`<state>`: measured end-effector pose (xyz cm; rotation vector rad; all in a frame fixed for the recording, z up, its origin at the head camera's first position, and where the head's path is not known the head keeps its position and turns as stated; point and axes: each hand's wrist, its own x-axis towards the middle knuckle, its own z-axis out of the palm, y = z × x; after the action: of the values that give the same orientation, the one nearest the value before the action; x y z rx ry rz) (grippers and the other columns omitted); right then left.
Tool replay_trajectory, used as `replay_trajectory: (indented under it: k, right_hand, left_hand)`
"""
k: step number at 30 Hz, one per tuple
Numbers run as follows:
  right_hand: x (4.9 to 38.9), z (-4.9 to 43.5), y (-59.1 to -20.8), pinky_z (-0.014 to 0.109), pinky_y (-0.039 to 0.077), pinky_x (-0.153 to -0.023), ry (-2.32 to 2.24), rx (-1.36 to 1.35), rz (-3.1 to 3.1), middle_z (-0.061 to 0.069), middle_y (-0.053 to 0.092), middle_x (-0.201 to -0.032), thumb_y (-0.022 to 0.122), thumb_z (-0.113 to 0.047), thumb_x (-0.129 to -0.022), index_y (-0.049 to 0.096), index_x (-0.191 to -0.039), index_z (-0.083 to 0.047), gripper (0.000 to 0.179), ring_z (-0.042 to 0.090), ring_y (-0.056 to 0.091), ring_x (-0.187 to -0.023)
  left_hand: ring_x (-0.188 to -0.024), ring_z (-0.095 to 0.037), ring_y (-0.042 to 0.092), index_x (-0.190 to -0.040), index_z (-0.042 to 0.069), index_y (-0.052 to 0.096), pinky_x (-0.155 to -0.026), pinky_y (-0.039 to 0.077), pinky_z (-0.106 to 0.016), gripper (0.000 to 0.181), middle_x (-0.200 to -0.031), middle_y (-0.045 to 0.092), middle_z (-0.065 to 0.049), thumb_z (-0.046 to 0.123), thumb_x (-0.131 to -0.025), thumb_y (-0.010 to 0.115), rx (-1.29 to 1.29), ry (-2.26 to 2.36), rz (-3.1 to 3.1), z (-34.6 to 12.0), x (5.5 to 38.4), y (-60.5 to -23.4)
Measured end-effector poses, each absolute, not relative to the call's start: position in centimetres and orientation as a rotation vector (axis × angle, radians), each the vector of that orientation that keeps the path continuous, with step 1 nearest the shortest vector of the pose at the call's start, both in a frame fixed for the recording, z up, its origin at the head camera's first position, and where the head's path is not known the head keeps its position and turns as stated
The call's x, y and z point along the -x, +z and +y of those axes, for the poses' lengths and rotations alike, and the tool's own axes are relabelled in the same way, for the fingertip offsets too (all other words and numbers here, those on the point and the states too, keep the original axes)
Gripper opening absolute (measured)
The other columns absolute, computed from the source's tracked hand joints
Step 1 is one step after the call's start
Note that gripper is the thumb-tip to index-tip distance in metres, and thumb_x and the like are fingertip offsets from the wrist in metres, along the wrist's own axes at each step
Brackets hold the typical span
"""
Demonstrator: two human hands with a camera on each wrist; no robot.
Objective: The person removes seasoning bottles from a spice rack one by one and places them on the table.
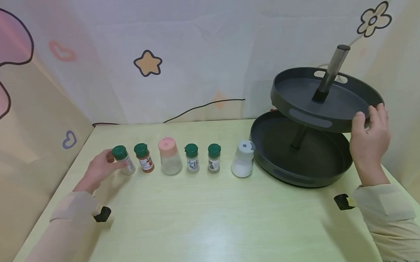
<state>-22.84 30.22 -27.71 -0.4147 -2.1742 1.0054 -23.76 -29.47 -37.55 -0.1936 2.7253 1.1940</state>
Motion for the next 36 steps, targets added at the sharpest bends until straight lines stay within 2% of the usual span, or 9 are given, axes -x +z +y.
replay_trajectory:
  k: [8, 17, 21, 27, 32, 36]
  right_hand:
    - [22.7, 30.8, -27.4, 0.024, 0.010, -0.110, 0.975, 0.386, -2.199, 0.002, 0.028, -0.144, 0.031, -0.030, -0.087, 0.040, -0.131, -0.003, 0.053, 0.010, 0.016, -0.135]
    - [22.2, 31.7, -26.9, 0.030, 0.007, -0.112, 0.930, 0.346, -2.292, 0.007, 0.026, -0.144, 0.029, -0.027, -0.087, 0.038, -0.132, -0.001, 0.053, 0.016, 0.011, -0.136]
    - [21.6, 31.4, -26.4, 0.029, 0.004, -0.112, 0.940, 0.292, -2.318, 0.006, 0.024, -0.145, 0.030, -0.028, -0.088, 0.035, -0.135, -0.003, 0.053, 0.014, 0.008, -0.137]
    - [20.4, 29.0, -25.7, 0.026, 0.004, -0.111, 0.918, 0.052, -2.273, 0.003, 0.024, -0.145, 0.033, -0.027, -0.091, 0.034, -0.136, -0.005, 0.050, 0.009, 0.009, -0.136]
    - [19.4, 26.4, -25.6, 0.031, 0.007, -0.111, 0.885, -0.201, -2.174, 0.008, 0.030, -0.143, 0.039, -0.034, -0.091, 0.038, -0.132, -0.001, 0.053, 0.011, 0.014, -0.136]
    - [18.8, 24.5, -25.9, 0.039, 0.009, -0.111, 0.836, -0.416, -2.140, 0.016, 0.032, -0.140, 0.041, -0.040, -0.091, 0.039, -0.131, 0.002, 0.058, 0.019, 0.016, -0.136]
  left_hand:
    - [-0.131, -0.042, 0.017, -0.141, 0.002, 0.006, -0.100, 0.022, -0.057, 0.094, -0.145, 0.012, -0.024, 0.045, -0.078, 0.061, 0.186, 1.245, 2.756, -29.0, 22.7, -36.1]
    - [-0.130, -0.043, 0.016, -0.143, 0.013, 0.008, -0.096, 0.024, -0.060, 0.096, -0.145, 0.013, -0.022, 0.055, -0.074, 0.059, 0.188, 1.239, 2.901, -28.0, 21.3, -34.0]
    - [-0.131, -0.041, 0.015, -0.143, 0.014, 0.011, -0.096, 0.023, -0.061, 0.088, -0.147, 0.011, -0.016, 0.053, -0.078, 0.056, 0.129, 1.232, 3.009, -26.9, 20.5, -32.8]
    - [-0.134, -0.036, 0.011, -0.141, 0.008, 0.017, -0.098, 0.018, -0.062, 0.071, -0.150, 0.005, -0.007, 0.039, -0.087, 0.051, -0.219, 1.209, 3.179, -24.0, 19.1, -31.2]
    - [-0.136, -0.032, 0.004, -0.140, 0.003, 0.018, -0.102, 0.011, -0.060, 0.067, -0.149, 0.007, -0.012, 0.036, -0.090, 0.047, -0.649, 0.979, 3.287, -21.2, 18.4, -30.8]
    - [-0.136, -0.033, 0.007, -0.140, 0.003, 0.019, -0.103, 0.015, -0.055, 0.069, -0.148, 0.009, -0.013, 0.041, -0.089, 0.045, -0.916, 0.659, 3.338, -18.9, 17.8, -30.7]
